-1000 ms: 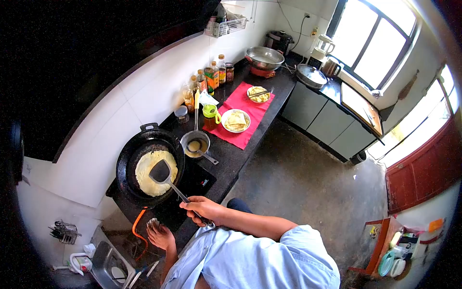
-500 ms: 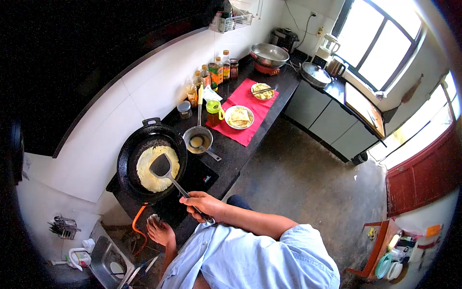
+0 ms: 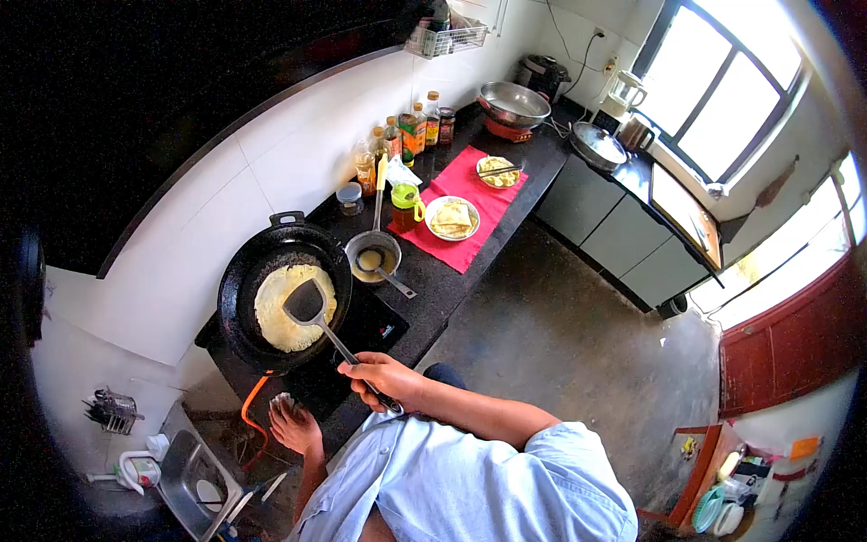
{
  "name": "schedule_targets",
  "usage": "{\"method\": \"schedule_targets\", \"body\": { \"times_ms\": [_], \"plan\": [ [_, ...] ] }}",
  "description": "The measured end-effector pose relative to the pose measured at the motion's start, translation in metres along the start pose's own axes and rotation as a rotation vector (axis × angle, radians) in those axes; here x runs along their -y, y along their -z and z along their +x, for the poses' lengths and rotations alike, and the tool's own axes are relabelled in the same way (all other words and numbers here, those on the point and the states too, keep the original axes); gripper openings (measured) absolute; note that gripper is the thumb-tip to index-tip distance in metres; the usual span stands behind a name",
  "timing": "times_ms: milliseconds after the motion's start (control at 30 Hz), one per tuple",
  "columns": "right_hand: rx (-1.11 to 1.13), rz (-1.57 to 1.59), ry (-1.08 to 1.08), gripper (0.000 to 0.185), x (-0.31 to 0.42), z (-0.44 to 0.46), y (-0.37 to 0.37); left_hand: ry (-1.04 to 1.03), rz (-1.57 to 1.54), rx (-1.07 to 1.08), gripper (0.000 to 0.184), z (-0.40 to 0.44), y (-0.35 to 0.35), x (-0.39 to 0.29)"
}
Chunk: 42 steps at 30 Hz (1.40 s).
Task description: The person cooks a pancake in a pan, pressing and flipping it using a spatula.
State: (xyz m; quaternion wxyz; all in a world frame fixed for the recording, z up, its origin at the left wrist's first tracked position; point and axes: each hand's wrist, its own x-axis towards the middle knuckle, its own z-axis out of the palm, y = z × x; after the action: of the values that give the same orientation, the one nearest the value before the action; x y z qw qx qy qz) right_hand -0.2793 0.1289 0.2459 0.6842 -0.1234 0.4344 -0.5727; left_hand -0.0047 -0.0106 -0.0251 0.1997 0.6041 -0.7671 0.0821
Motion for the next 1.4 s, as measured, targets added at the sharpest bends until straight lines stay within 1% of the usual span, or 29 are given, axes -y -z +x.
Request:
{"method": "schedule_targets", "body": {
  "times_ms": [233, 500, 567, 667, 800, 1000, 1233, 1400],
  "plan": [
    [0.005, 0.003, -0.001, 0.027, 0.0, -0.001, 0.002, 0.011, -0.024, 0.003, 0.054, 0.002, 0.004, -0.003],
    [-0.042, 0.008, -0.009, 0.025, 0.001, -0.006, 0.001, 0.015, -0.008, 0.02, 0.055, 0.002, 0.0, 0.0],
    [-0.018, 0.021, -0.024, 0.025, -0.006, -0.002, 0.008, 0.026, -0.036, -0.006, 0.055, 0.002, 0.003, -0.003],
    [-0.04, 0.016, -0.059, 0.03, -0.004, -0.004, 0.006, 0.053, -0.074, 0.036, 0.055, 0.006, 0.012, -0.005],
    [-0.04, 0.064, -0.06, 0.024, -0.004, -0.005, 0.004, 0.117, -0.1, 0.095, 0.055, 0.008, 0.014, -0.007],
    [-0.056, 0.013, -0.057, 0.029, -0.008, -0.005, 0.005, 0.147, -0.105, 0.138, 0.055, 0.009, 0.017, -0.008],
    [-0.006, -0.019, -0.142, 0.03, -0.003, 0.002, 0.0, 0.144, -0.144, 0.097, 0.054, 0.006, 0.014, -0.004],
    [0.015, -0.075, -0.206, 0.029, 0.003, 0.014, -0.009, 0.161, -0.152, 0.126, 0.056, 0.006, 0.017, -0.004]
  ]
}}
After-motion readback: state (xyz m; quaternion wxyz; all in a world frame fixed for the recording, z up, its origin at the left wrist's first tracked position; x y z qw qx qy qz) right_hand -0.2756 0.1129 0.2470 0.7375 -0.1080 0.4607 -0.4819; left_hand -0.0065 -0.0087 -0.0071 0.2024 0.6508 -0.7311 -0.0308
